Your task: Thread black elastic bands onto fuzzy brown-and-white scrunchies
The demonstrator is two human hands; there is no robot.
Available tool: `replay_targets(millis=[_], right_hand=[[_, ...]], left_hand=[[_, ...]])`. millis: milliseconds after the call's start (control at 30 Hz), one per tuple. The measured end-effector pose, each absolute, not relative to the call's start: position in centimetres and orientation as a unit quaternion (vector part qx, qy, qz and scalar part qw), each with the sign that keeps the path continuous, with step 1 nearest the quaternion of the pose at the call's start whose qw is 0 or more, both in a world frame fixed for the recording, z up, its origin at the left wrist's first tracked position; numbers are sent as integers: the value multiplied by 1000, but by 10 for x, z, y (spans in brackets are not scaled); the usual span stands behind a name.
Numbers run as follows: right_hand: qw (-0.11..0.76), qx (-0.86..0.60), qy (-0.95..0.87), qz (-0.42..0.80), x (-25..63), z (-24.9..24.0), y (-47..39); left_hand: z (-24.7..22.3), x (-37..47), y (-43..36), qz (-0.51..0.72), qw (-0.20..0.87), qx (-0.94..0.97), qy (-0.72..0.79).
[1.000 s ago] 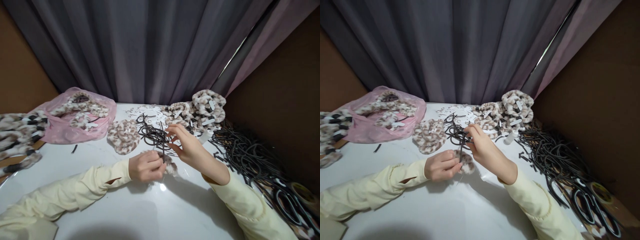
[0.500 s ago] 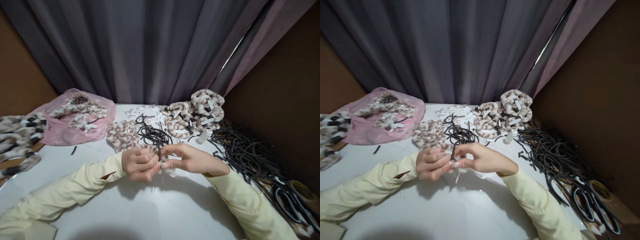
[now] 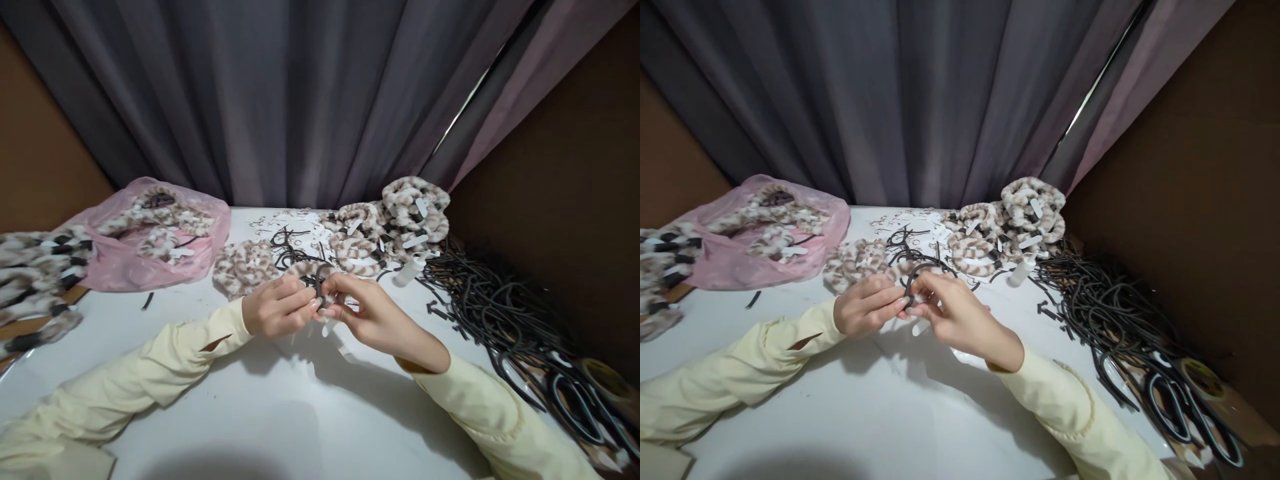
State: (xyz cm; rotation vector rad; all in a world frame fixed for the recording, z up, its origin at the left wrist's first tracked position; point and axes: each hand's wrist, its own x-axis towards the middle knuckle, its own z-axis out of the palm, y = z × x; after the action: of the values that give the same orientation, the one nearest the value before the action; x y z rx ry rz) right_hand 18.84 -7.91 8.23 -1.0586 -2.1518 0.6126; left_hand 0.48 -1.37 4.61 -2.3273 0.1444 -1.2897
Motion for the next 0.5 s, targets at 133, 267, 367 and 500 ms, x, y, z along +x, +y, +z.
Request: replay_targets(millis=[133, 267, 367, 500], right_hand=[[345, -382, -851, 102, 186, 80, -83], [360, -373, -854, 53, 184, 76, -82], [360, -376, -853, 39, 183, 73, -80], [363, -376, -852, 33, 182, 70, -78]], left_hand=[[44, 7, -12, -480, 197, -854, 31], [46, 9, -16, -491, 149, -858, 11], [44, 11, -21, -499, 117, -859, -20], [40, 12, -23, -502, 130, -853, -60]])
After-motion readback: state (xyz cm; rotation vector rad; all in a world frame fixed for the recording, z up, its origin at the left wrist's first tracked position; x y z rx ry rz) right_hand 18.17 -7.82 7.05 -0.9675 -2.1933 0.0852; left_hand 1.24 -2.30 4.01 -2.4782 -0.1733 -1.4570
